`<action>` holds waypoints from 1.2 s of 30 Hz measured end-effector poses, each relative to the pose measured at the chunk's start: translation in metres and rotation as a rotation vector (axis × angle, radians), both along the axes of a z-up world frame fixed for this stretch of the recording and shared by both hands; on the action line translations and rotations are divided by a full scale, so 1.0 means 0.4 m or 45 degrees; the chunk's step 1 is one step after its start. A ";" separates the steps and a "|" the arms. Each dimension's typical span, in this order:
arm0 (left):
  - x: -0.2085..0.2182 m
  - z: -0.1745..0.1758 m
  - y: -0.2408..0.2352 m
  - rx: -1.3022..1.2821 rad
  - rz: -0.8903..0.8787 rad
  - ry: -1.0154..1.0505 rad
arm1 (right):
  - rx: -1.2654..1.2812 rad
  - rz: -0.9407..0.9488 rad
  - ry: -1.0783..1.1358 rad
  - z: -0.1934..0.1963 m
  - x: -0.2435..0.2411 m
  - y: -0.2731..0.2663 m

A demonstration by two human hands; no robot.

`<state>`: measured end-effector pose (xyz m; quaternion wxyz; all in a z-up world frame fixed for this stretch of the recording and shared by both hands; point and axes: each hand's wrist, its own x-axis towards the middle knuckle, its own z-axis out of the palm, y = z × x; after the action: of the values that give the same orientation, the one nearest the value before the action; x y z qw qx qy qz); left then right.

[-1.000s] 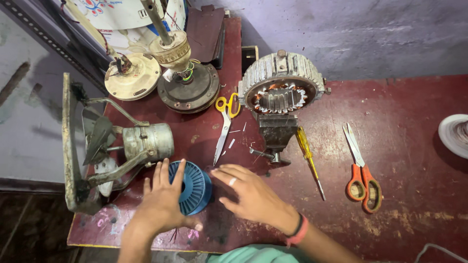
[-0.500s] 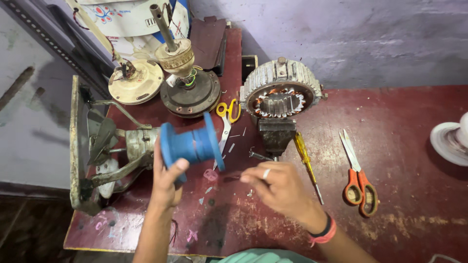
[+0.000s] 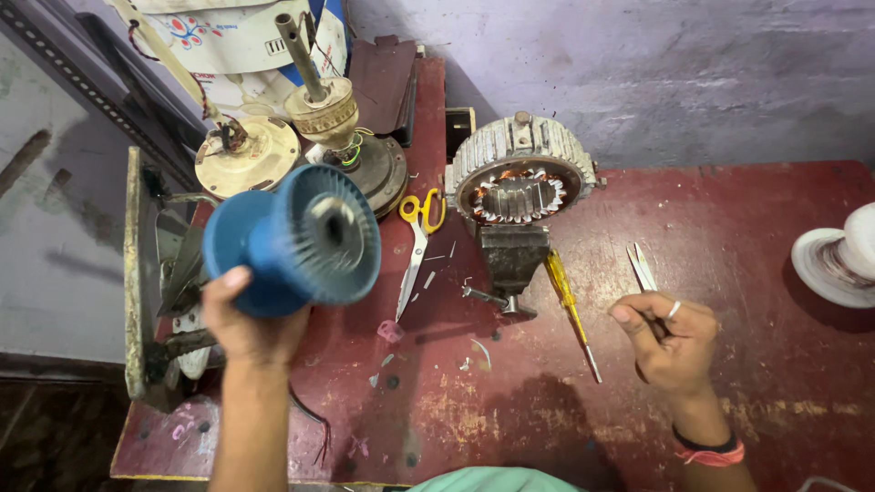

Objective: The person uses a screwdriver to adjust copper windings inside a motor stator held in a bench vise. They repeatedly insert and rotate the tool within the stator slots, occasionally repositioning the stator and handling a blue fan component nearby.

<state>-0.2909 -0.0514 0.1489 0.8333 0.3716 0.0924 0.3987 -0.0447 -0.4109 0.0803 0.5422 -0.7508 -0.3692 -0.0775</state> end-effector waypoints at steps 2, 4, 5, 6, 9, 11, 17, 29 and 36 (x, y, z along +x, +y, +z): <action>-0.032 0.016 0.019 0.123 -0.196 -0.037 | -0.053 0.047 0.001 -0.011 0.025 -0.026; -0.057 0.036 0.046 0.669 -0.312 0.166 | -0.116 0.067 0.040 -0.013 0.046 -0.054; -0.060 0.039 0.050 1.052 -0.117 0.374 | -0.150 0.079 0.060 -0.014 0.053 -0.064; -0.064 0.044 0.056 1.428 0.088 0.584 | -0.200 0.084 0.032 -0.013 0.060 -0.073; -0.032 0.020 0.026 1.547 0.567 0.836 | -0.362 0.086 -0.063 -0.003 0.078 -0.085; -0.018 0.012 0.020 0.990 0.478 0.574 | -0.487 0.061 -0.135 0.006 0.078 -0.079; -0.013 0.004 0.019 0.111 -0.080 -0.187 | -0.791 0.118 -0.119 0.087 0.041 -0.017; 0.093 0.013 -0.147 -0.010 -0.285 -0.225 | -0.118 0.611 0.171 0.246 -0.180 0.310; 0.055 0.019 -0.120 0.032 -0.513 -0.201 | -0.165 0.994 0.781 0.077 -0.074 0.265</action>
<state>-0.2688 -0.0996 0.1565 0.8961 0.3606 -0.0544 0.2530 -0.0743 -0.3047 0.1109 0.5666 -0.5770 -0.4502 0.3786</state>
